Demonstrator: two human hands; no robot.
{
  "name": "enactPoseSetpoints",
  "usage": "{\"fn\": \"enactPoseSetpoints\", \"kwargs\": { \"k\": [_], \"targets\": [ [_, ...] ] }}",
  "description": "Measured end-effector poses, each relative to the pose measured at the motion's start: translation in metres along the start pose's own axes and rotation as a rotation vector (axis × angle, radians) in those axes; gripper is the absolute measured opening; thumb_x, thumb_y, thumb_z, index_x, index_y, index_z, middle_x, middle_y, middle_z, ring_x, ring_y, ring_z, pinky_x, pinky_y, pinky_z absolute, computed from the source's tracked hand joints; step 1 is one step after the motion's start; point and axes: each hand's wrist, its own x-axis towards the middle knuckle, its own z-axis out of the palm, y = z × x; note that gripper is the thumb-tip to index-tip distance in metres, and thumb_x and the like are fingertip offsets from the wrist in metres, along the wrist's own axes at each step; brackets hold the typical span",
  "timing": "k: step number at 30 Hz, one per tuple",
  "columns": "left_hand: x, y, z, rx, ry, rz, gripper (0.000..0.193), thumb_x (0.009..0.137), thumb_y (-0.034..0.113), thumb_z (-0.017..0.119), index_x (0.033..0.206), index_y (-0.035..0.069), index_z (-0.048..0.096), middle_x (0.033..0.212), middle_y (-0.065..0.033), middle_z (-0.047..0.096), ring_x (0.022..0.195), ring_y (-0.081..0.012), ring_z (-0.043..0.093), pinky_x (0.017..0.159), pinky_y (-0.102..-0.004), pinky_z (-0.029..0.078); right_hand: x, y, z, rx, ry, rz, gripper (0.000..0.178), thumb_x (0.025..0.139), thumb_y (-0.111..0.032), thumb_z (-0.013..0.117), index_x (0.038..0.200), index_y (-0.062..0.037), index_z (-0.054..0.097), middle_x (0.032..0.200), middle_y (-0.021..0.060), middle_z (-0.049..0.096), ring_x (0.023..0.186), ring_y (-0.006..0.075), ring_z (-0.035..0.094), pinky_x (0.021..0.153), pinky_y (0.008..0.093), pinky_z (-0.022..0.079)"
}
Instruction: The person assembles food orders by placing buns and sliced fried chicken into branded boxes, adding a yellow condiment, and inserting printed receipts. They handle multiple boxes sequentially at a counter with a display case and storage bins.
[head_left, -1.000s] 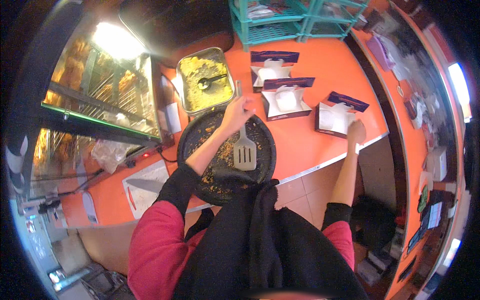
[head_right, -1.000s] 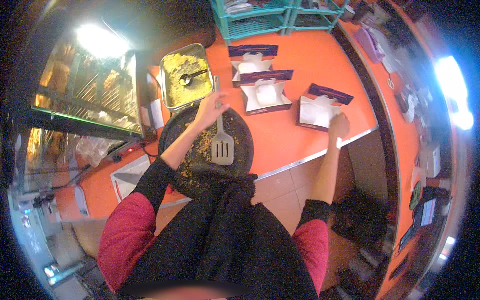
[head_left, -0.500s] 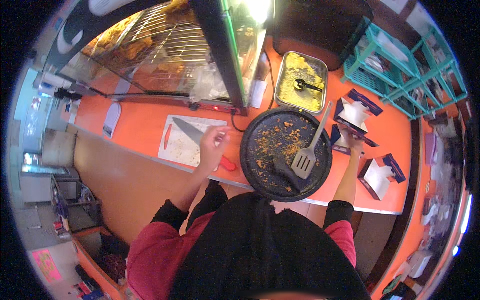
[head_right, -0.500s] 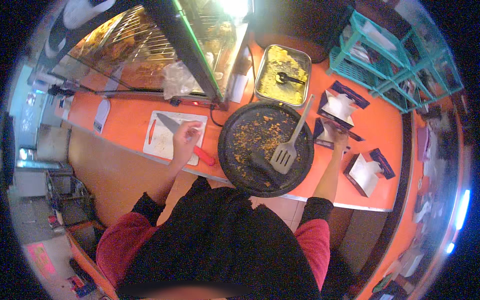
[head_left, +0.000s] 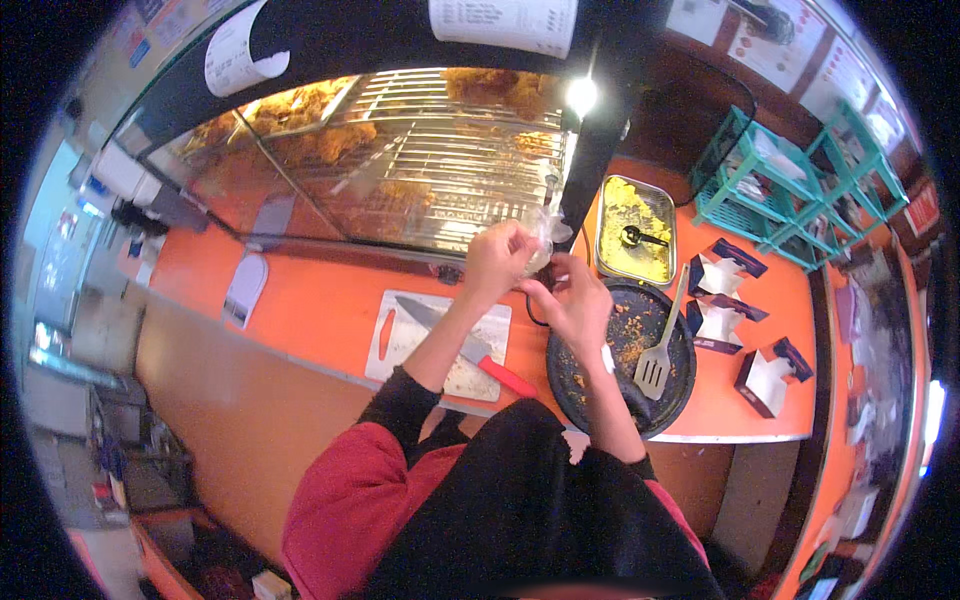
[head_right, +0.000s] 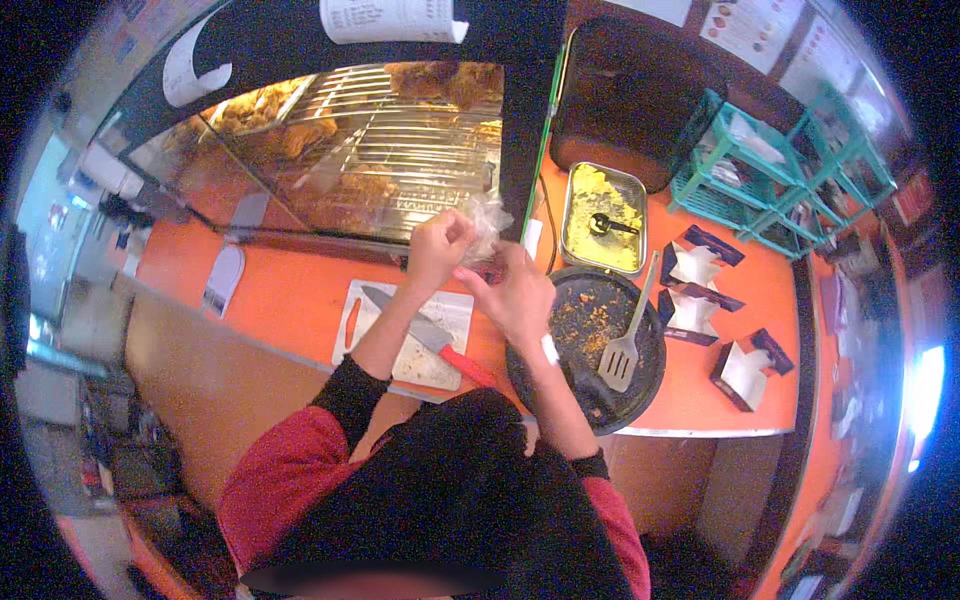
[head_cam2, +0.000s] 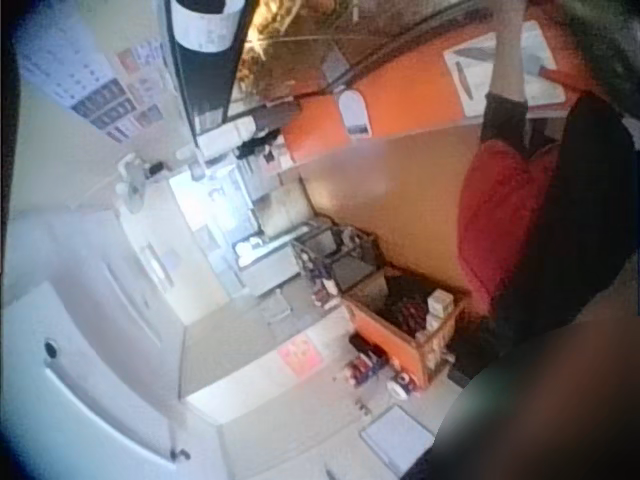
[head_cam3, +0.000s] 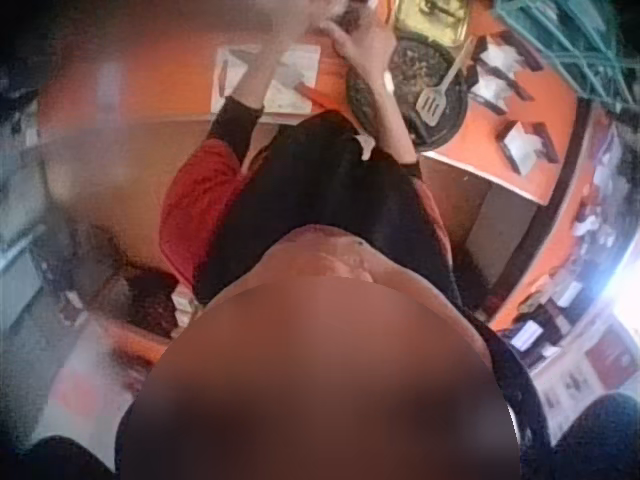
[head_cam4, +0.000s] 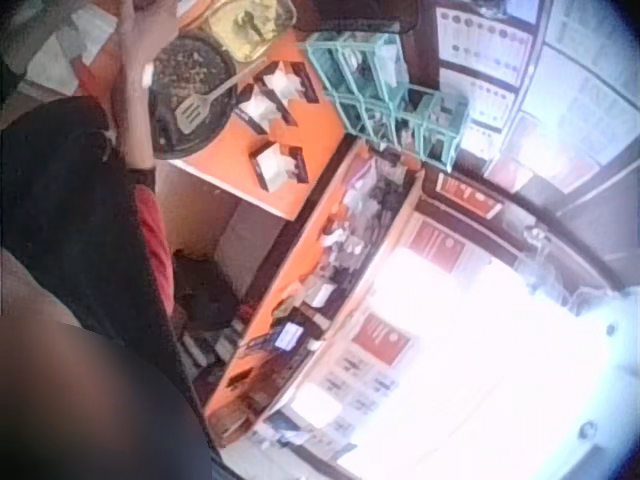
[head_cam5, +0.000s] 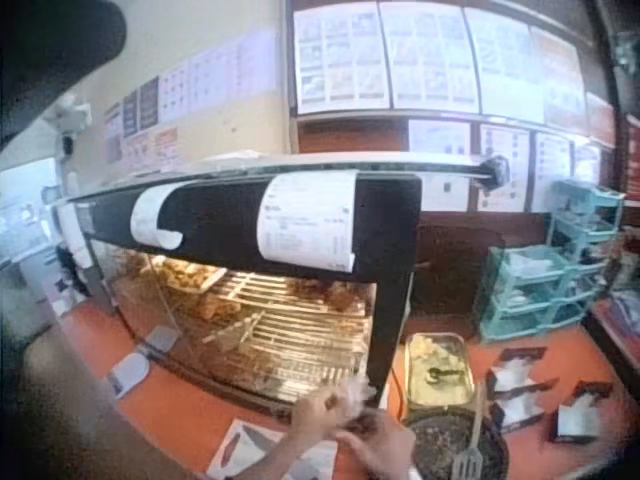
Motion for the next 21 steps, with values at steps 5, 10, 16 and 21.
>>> {"fn": "enactPoseSetpoints", "kwargs": {
  "k": [5,10,16,21],
  "targets": [
    [0.005,-0.018,-0.015,-0.303,-0.161,0.011,0.013,0.08,0.013,0.064,0.074,0.002,0.059,0.057,-0.0029,0.058,0.051,-0.0054,0.051,0.047,-0.0234,0.042,0.038,-0.03,0.041,-0.184,0.301,0.138,0.016,0.076,-0.01,0.059,0.088,-0.0009,0.055,0.076,0.0151,0.056,0.071,0.0349,0.056,0.062,0.0406,0.044],
    [0.01,-0.045,-0.03,-0.357,-0.249,0.063,0.015,0.081,0.011,0.063,0.071,0.001,0.057,0.055,-0.0024,0.056,0.048,-0.005,0.049,0.044,-0.0222,0.039,0.036,-0.023,0.082,-0.142,0.49,0.152,0.014,0.075,-0.001,0.054,0.088,-0.0016,0.053,0.088,0.0161,0.055,0.078,0.0352,0.055,0.065,0.0417,0.043],
    [0.005,-0.053,-0.07,-0.177,0.059,0.266,0.009,0.079,0.009,0.063,0.078,0.002,0.057,0.067,-0.0059,0.058,0.055,-0.0127,0.053,0.049,-0.0257,0.041,0.042,-0.041,0.115,-0.041,0.511,0.174,0.01,0.077,-0.002,0.053,0.086,0.0009,0.056,0.079,0.0179,0.057,0.074,0.0354,0.057,0.064,0.0401,0.045],
    [-0.017,-0.041,-0.112,-0.263,0.105,0.652,0.01,0.074,0.0,0.057,0.081,0.004,0.051,0.081,-0.0127,0.056,0.068,-0.0294,0.055,0.059,-0.037,0.043,0.032,-0.083,0.109,-0.08,0.292,0.023,0.015,0.074,0.0,0.058,0.088,0.0019,0.06,0.074,0.0146,0.057,0.069,0.0289,0.059,0.063,0.0329,0.045]
  ]
}}
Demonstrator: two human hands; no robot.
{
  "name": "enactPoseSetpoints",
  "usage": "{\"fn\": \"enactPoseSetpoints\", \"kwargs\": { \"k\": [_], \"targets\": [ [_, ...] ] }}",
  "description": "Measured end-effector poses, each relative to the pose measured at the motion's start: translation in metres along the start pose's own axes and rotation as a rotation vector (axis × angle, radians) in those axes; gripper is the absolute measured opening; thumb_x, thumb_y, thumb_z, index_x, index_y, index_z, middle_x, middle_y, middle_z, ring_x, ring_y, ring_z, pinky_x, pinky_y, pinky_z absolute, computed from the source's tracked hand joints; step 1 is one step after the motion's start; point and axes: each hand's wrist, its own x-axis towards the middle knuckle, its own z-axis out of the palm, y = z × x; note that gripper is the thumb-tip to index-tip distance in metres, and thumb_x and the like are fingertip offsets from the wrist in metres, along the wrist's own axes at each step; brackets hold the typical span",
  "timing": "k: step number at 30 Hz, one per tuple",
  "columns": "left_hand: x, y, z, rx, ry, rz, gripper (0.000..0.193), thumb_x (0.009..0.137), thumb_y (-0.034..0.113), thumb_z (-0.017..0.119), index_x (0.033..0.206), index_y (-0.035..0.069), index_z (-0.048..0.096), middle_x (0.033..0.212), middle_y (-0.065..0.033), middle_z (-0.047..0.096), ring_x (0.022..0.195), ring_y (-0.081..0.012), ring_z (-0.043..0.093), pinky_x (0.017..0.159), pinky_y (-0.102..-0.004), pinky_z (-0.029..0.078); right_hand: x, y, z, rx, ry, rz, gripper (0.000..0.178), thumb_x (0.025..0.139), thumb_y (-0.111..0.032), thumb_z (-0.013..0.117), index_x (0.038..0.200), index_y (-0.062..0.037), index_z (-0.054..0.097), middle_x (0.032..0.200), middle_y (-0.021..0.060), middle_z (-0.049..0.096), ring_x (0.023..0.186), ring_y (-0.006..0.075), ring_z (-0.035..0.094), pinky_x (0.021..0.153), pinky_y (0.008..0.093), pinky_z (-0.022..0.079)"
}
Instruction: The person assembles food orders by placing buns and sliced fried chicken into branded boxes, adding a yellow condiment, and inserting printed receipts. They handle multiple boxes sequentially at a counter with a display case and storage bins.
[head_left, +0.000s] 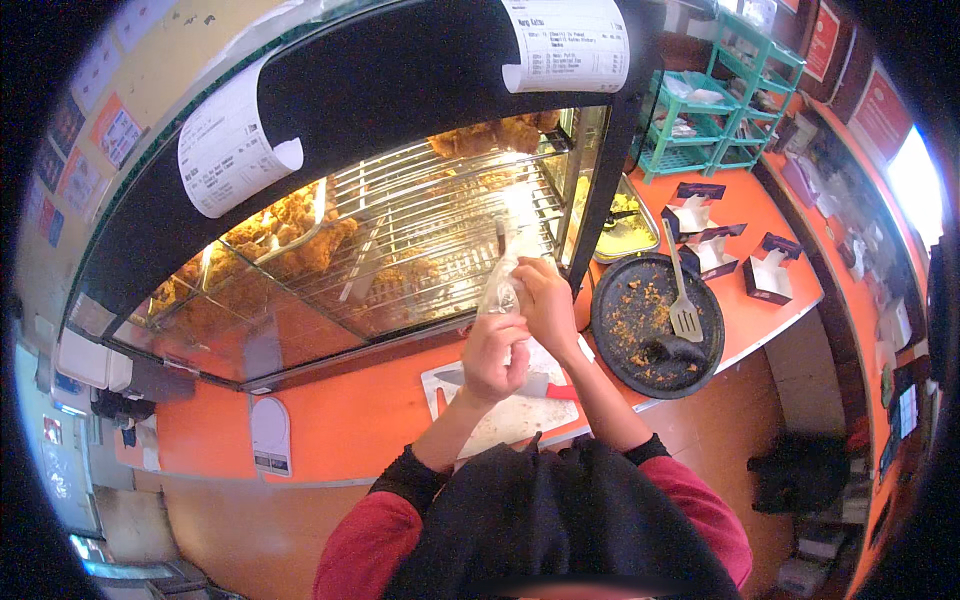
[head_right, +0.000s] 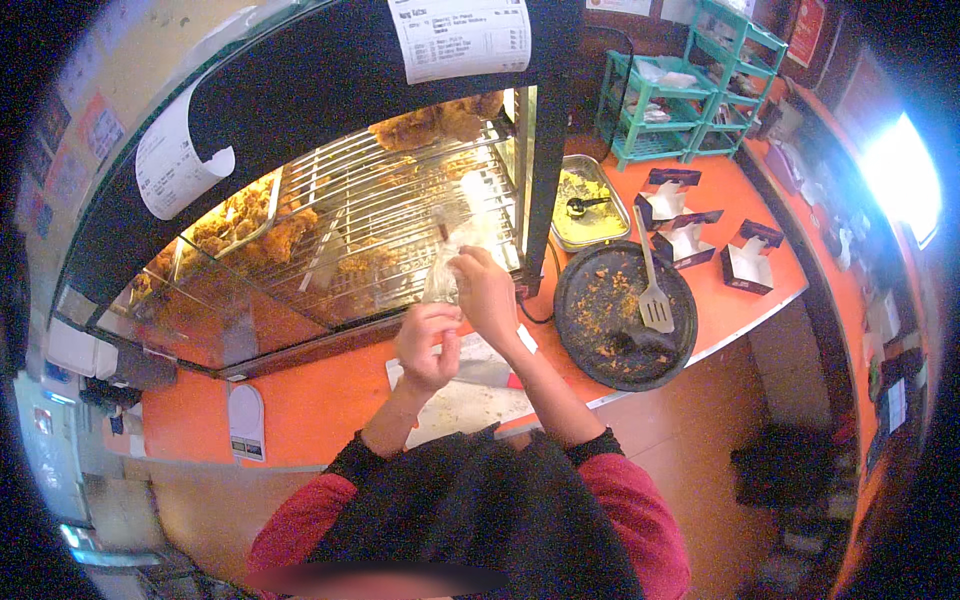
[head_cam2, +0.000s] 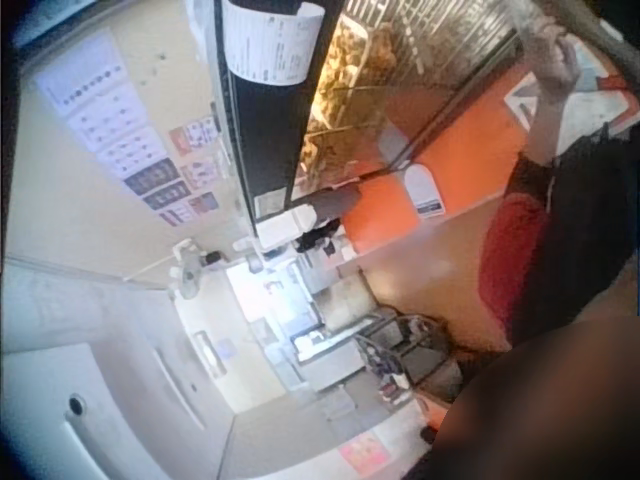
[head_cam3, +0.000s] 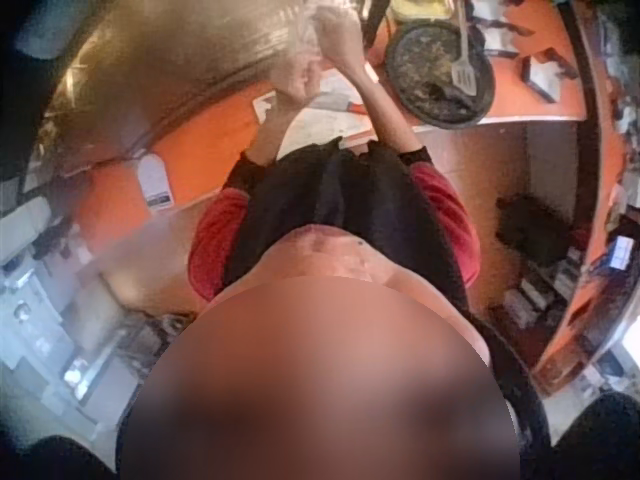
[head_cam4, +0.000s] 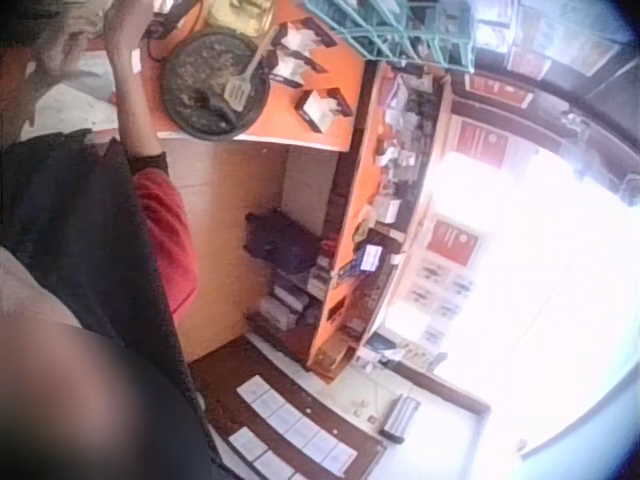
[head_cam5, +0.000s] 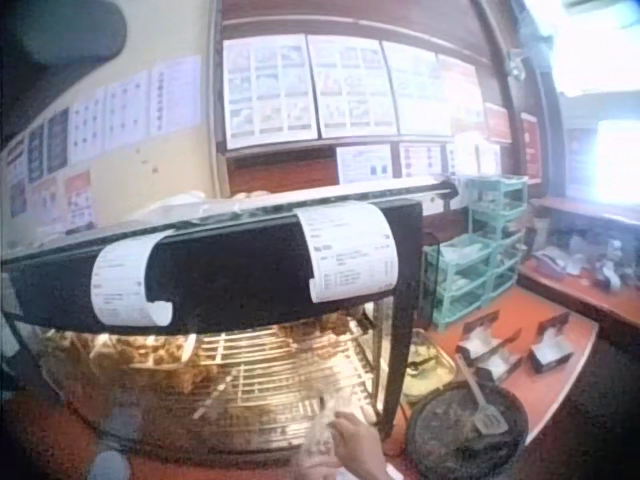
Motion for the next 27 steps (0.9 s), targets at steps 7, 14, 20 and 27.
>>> {"fn": "enactPoseSetpoints", "kwargs": {
  "k": [7,14,20,27],
  "targets": [
    [-0.013,-0.021,0.01,-0.482,-0.2,-0.765,0.025,0.083,0.015,0.048,0.105,0.003,0.051,0.094,-0.012,0.061,0.084,-0.026,0.06,0.073,-0.0363,0.048,-0.044,-0.029,-0.016,0.094,-0.053,-0.01,0.01,0.074,-0.001,0.063,0.083,-0.0008,0.058,0.064,0.0084,0.051,0.052,0.0183,0.052,0.049,0.0291,0.042],
    [-0.054,-0.04,0.0,-1.899,-0.005,-1.098,0.053,0.081,0.028,0.061,0.124,0.007,0.04,0.114,-0.0108,0.052,0.1,-0.0241,0.054,0.087,-0.037,0.045,-0.074,-0.032,-0.008,0.236,-0.267,-0.129,0.011,0.072,0.002,0.064,0.079,-0.0003,0.056,0.067,0.0096,0.055,0.054,0.0182,0.055,0.05,0.0274,0.044],
    [-0.089,-0.047,0.008,-0.933,-0.043,-1.128,0.059,0.078,0.03,0.064,0.125,0.005,0.038,0.116,-0.0126,0.051,0.1,-0.0233,0.054,0.086,-0.0354,0.046,-0.096,-0.041,-0.005,0.347,-0.459,-0.045,0.015,0.067,0.004,0.067,0.077,-0.0009,0.056,0.067,0.0095,0.054,0.056,0.0185,0.055,0.051,0.0279,0.043],
    [-0.098,-0.052,-0.009,-1.206,0.144,-1.037,0.05,0.078,0.036,0.066,0.108,0.0,0.049,0.093,-0.0098,0.056,0.08,-0.0169,0.056,0.07,-0.0295,0.048,-0.108,-0.045,0.007,0.334,-0.554,-0.139,0.014,0.067,-0.003,0.066,0.071,-0.0045,0.052,0.068,0.009,0.051,0.059,0.0291,0.055,0.051,0.0374,0.042]
  ]
}}
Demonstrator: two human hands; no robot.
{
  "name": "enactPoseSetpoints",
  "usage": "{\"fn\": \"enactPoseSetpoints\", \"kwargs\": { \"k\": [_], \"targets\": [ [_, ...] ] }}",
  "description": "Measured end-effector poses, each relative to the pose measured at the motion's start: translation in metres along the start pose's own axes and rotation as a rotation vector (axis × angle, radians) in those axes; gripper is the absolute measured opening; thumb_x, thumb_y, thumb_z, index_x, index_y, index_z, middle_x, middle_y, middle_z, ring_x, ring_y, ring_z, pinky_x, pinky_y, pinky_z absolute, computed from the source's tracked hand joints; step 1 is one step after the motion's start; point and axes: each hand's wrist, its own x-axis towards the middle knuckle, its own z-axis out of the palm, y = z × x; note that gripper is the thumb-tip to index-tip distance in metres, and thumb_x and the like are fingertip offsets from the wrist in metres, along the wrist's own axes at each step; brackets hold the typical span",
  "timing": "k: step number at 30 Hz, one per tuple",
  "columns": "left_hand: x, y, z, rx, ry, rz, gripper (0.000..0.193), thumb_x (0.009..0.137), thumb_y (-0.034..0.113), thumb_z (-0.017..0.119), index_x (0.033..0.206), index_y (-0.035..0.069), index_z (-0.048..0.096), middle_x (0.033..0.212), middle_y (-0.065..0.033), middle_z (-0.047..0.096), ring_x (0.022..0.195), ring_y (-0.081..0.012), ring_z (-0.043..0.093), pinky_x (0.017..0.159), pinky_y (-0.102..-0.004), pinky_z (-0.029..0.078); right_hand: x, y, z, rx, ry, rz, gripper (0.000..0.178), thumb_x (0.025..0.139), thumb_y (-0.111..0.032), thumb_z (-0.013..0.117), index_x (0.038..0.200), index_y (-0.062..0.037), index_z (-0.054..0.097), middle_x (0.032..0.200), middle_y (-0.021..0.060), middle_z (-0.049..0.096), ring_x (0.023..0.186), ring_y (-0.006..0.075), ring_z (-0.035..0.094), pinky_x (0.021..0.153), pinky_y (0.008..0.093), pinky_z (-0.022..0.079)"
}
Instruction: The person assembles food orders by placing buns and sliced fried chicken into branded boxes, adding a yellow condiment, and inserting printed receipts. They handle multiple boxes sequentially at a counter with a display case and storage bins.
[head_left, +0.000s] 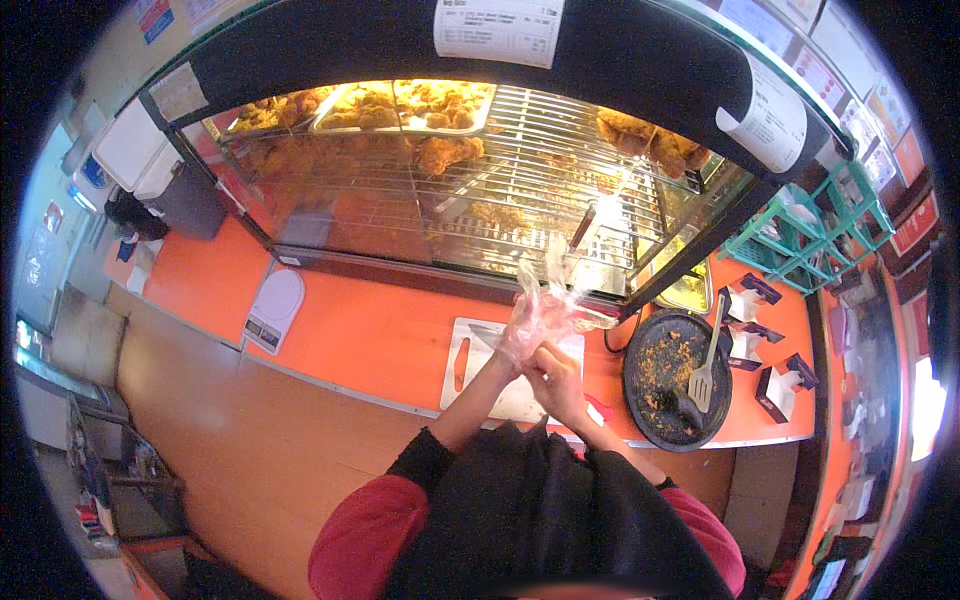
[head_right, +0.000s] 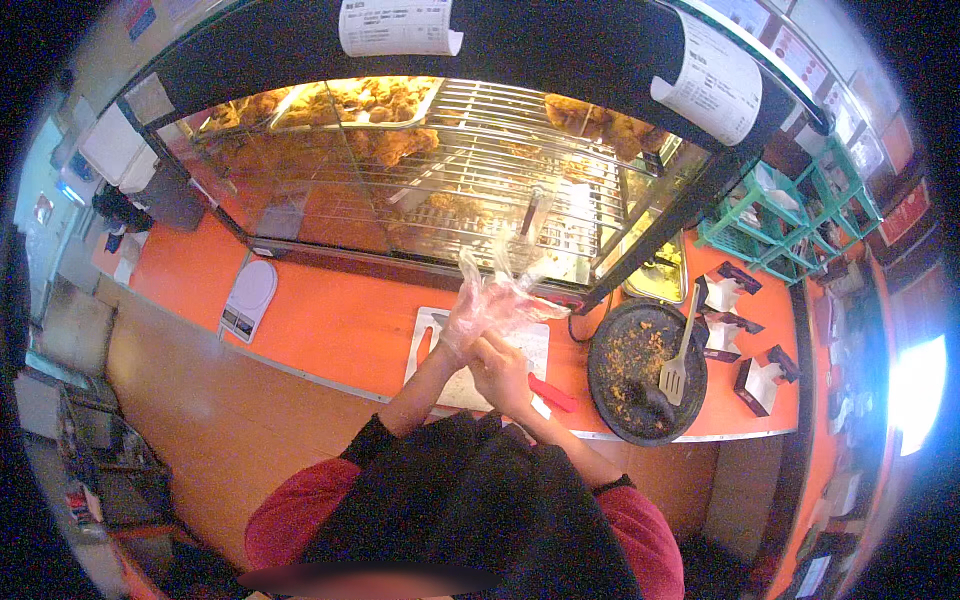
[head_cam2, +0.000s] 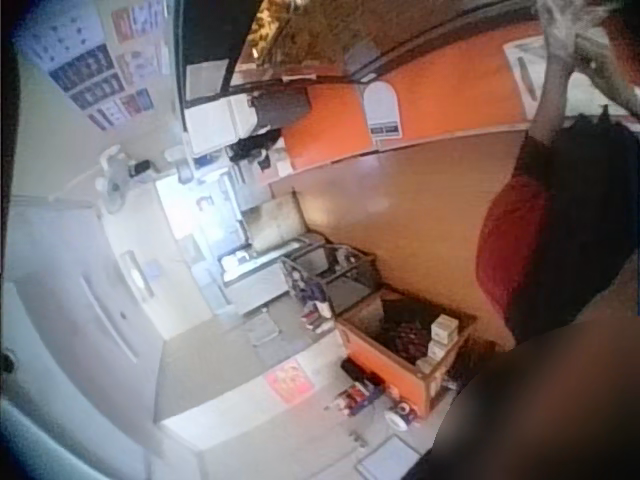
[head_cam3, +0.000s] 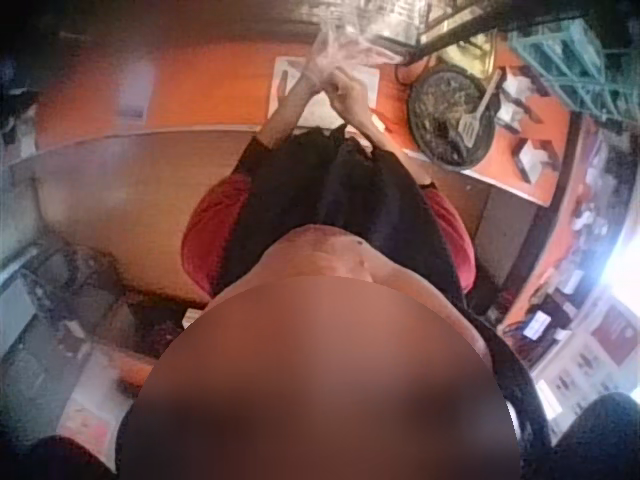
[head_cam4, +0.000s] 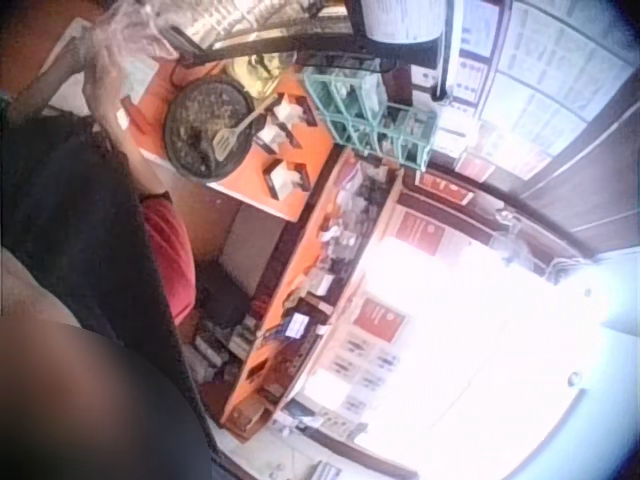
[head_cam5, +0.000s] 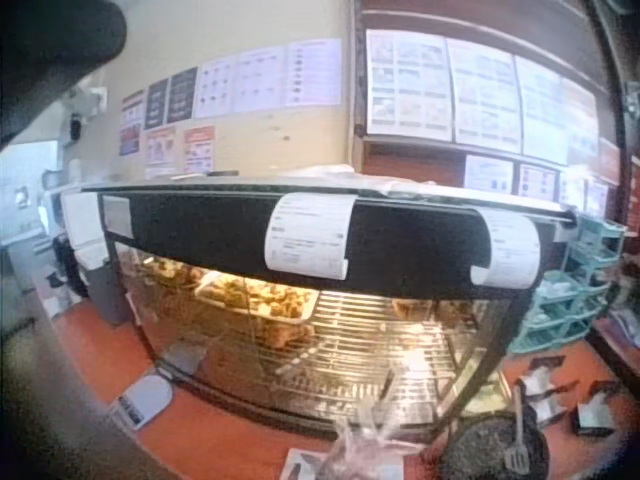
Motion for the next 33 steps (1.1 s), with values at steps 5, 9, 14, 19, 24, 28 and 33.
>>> {"fn": "enactPoseSetpoints", "kwargs": {
  "k": [5,9,14,19,24,28,33],
  "targets": [
    [-0.012,-0.011,-0.023,0.23,0.257,0.174,0.052,0.081,0.047,0.058,0.104,0.001,0.052,0.09,-0.005,0.055,0.08,-0.013,0.051,0.073,-0.0272,0.043,-0.001,-0.001,0.001,0.016,-0.131,-0.011,0.009,0.069,-0.003,0.064,0.073,-0.0049,0.056,0.069,0.0095,0.053,0.061,0.0281,0.057,0.053,0.0362,0.044],
    [-0.018,-0.019,-0.034,0.262,0.26,0.277,0.053,0.083,0.044,0.056,0.114,0.003,0.042,0.103,-0.006,0.046,0.093,-0.0152,0.042,0.081,-0.03,0.036,-0.009,-0.004,0.014,0.147,-0.177,0.071,0.008,0.07,-0.004,0.063,0.076,-0.0047,0.058,0.072,0.0115,0.055,0.065,0.0302,0.057,0.057,0.0375,0.045],
    [-0.031,-0.016,-0.026,0.377,0.165,0.227,0.058,0.085,0.035,0.053,0.127,0.005,0.027,0.123,-0.0077,0.029,0.112,-0.0189,0.027,0.094,-0.0347,0.025,-0.02,-0.013,0.028,0.25,-0.425,0.071,0.012,0.068,-0.008,0.064,0.076,-0.0042,0.056,0.074,0.0124,0.053,0.072,0.0335,0.056,0.062,0.0385,0.046],
    [-0.029,-0.01,-0.004,0.516,-0.032,0.165,0.069,0.086,0.027,0.051,0.139,0.008,0.011,0.143,-0.0094,0.013,0.131,-0.0227,0.013,0.106,-0.0394,0.014,-0.037,0.012,-0.011,0.428,-0.651,0.181,0.016,0.072,-0.016,0.069,0.074,-0.0026,0.061,0.072,0.0102,0.06,0.067,0.023,0.06,0.06,0.0326,0.046],
    [-0.023,-0.008,-0.004,0.682,0.019,0.152,0.062,0.085,0.015,0.053,0.137,0.005,0.022,0.143,-0.01,0.023,0.13,-0.0256,0.022,0.105,-0.0399,0.021,-0.1,0.136,-0.17,-0.353,-0.102,0.487,0.024,0.074,-0.029,0.065,0.081,-0.0058,0.065,0.077,0.0119,0.064,0.067,0.0239,0.061,0.062,0.0361,0.046],
    [-0.022,-0.018,-0.003,0.831,0.099,0.128,0.059,0.084,0.013,0.054,0.135,0.004,0.026,0.141,-0.01,0.026,0.129,-0.0256,0.025,0.104,-0.0395,0.023,-0.183,0.266,-0.349,-0.744,0.647,0.959,0.025,0.073,-0.029,0.065,0.079,-0.0051,0.064,0.073,0.0162,0.061,0.065,0.0297,0.06,0.058,0.039,0.044],
    [-0.044,-0.046,0.03,0.997,0.233,0.06,0.055,0.083,0.01,0.055,0.132,0.004,0.032,0.139,-0.01,0.03,0.126,-0.0257,0.029,0.103,-0.039,0.026,-0.273,0.399,-0.498,-1.02,0.744,1.278,0.029,0.073,-0.016,0.055,0.101,-0.0141,0.062,0.091,0.0186,0.061,0.088,0.0338,0.059,0.077,0.0435,0.048]
  ]
}}
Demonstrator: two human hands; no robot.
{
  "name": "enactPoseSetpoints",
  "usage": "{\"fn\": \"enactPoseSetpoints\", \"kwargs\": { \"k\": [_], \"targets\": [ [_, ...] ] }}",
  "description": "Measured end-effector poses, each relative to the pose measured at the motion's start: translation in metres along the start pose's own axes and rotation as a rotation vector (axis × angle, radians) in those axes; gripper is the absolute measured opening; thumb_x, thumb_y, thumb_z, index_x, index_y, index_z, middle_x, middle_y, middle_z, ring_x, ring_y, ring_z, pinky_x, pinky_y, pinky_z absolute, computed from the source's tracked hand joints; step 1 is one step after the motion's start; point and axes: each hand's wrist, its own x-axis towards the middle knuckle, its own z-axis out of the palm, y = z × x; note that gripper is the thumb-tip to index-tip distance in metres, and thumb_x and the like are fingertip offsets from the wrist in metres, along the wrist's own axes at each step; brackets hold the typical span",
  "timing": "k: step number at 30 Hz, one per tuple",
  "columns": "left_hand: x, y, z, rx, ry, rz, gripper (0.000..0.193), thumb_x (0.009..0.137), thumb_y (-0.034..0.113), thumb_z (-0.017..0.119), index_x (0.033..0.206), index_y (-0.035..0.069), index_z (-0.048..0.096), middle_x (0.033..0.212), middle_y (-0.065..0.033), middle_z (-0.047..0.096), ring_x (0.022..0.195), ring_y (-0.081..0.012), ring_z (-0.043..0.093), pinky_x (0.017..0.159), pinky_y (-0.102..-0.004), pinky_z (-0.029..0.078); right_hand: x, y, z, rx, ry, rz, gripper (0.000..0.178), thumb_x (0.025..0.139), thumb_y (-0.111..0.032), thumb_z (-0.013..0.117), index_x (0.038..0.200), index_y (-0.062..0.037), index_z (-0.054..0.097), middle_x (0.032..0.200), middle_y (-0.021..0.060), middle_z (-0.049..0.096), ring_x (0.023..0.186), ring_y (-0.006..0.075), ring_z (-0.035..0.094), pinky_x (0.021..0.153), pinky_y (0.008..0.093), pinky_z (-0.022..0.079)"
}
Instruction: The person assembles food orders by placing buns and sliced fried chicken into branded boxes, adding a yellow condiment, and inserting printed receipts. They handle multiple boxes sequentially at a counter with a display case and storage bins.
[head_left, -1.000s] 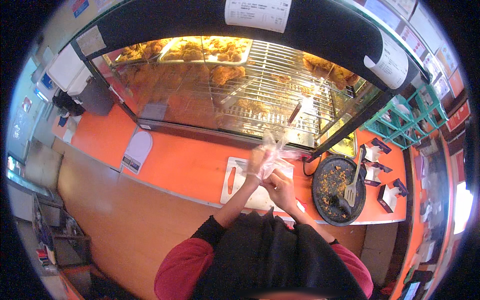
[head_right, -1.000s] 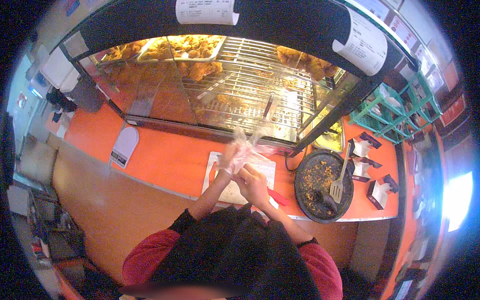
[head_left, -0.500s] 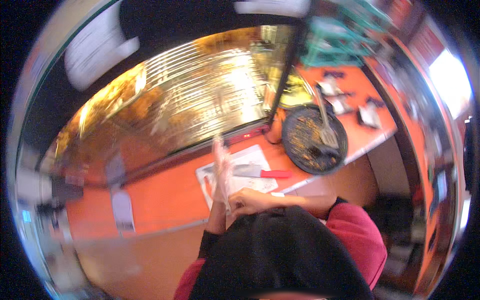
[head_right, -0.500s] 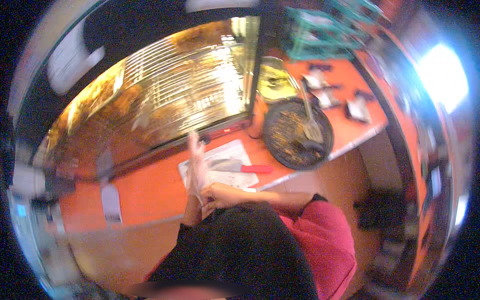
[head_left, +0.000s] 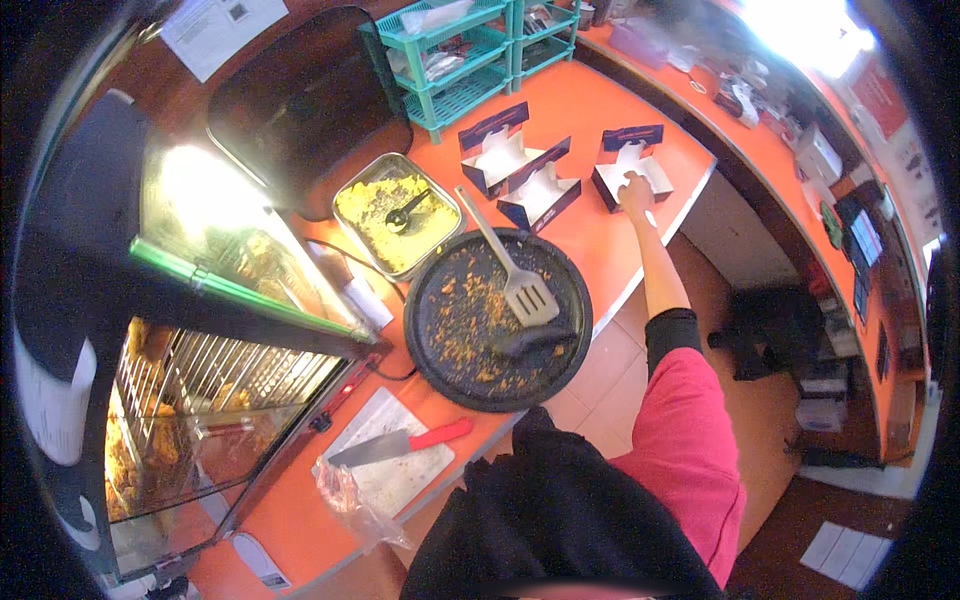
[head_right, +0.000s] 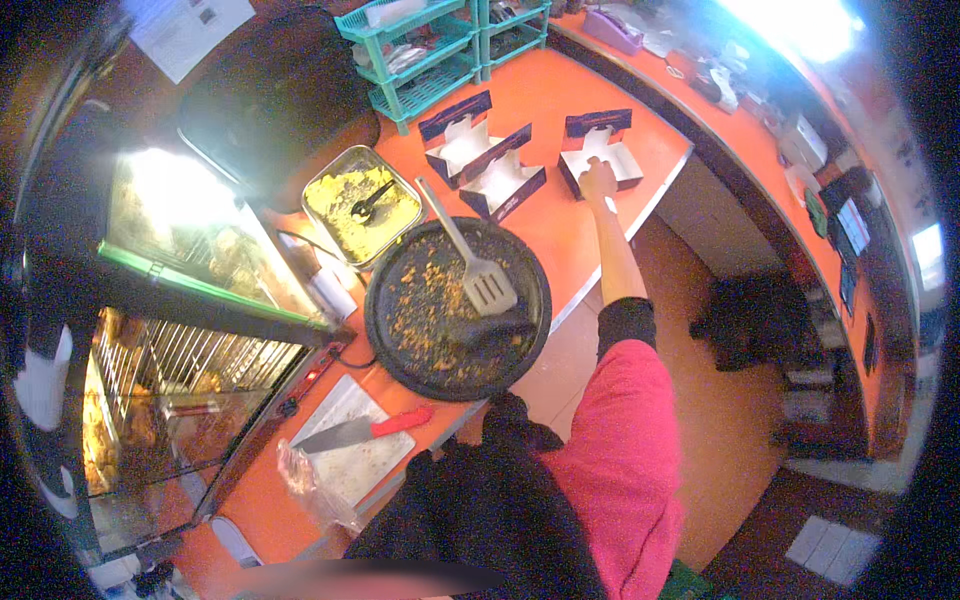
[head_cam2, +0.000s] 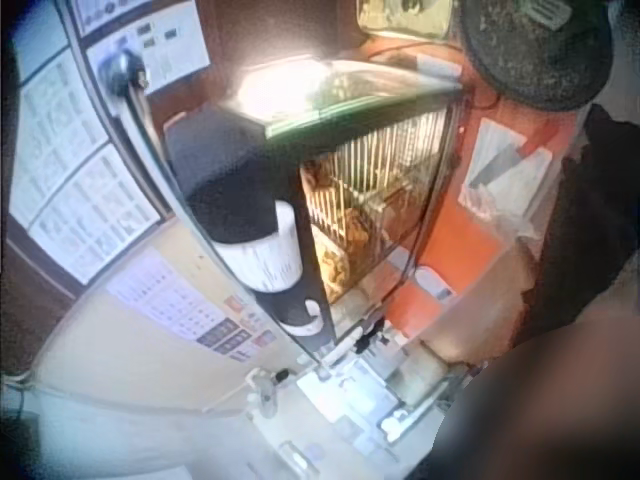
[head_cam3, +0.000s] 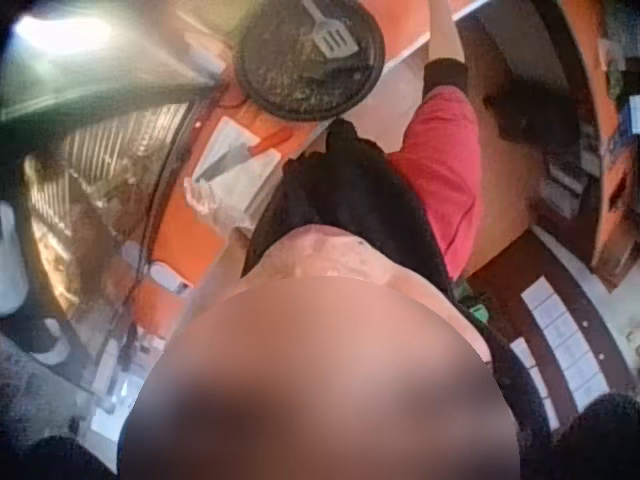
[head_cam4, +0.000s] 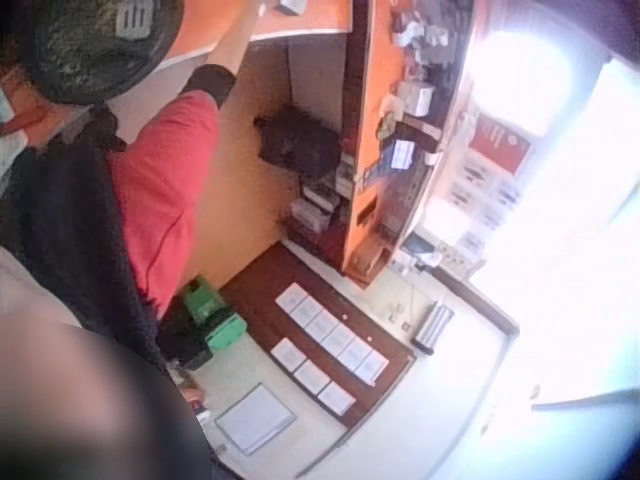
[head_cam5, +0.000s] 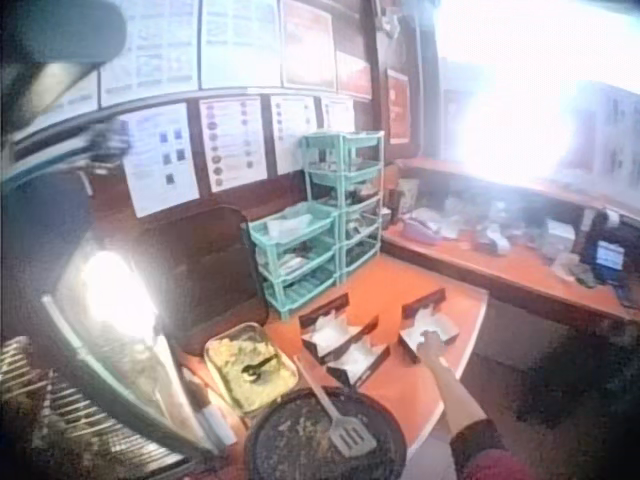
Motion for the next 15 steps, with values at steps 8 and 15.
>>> {"fn": "enactPoseSetpoints", "kwargs": {
  "k": [8,15],
  "targets": [
    [-0.048,0.031,0.052,0.102,0.226,-0.256,0.048,0.08,0.002,0.056,0.125,0.003,0.04,0.13,-0.0111,0.04,0.119,-0.0243,0.037,0.1,-0.0374,0.029,0.073,0.025,0.083,-0.002,-0.563,0.019,0.07,0.056,-0.02,0.067,0.121,-0.0295,0.044,0.114,0.0165,0.052,0.111,0.0371,0.046,0.09,0.0556,0.038],
    [-0.055,0.042,0.045,0.216,0.156,-0.213,0.049,0.079,0.003,0.056,0.125,0.003,0.04,0.13,-0.0122,0.04,0.117,-0.0245,0.04,0.1,-0.0376,0.031,0.069,0.044,0.081,0.122,-0.425,-0.245,0.066,0.057,-0.023,0.071,0.119,-0.0209,0.046,0.114,0.0187,0.052,0.107,0.034,0.05,0.087,0.0464,0.042]
  ]
}}
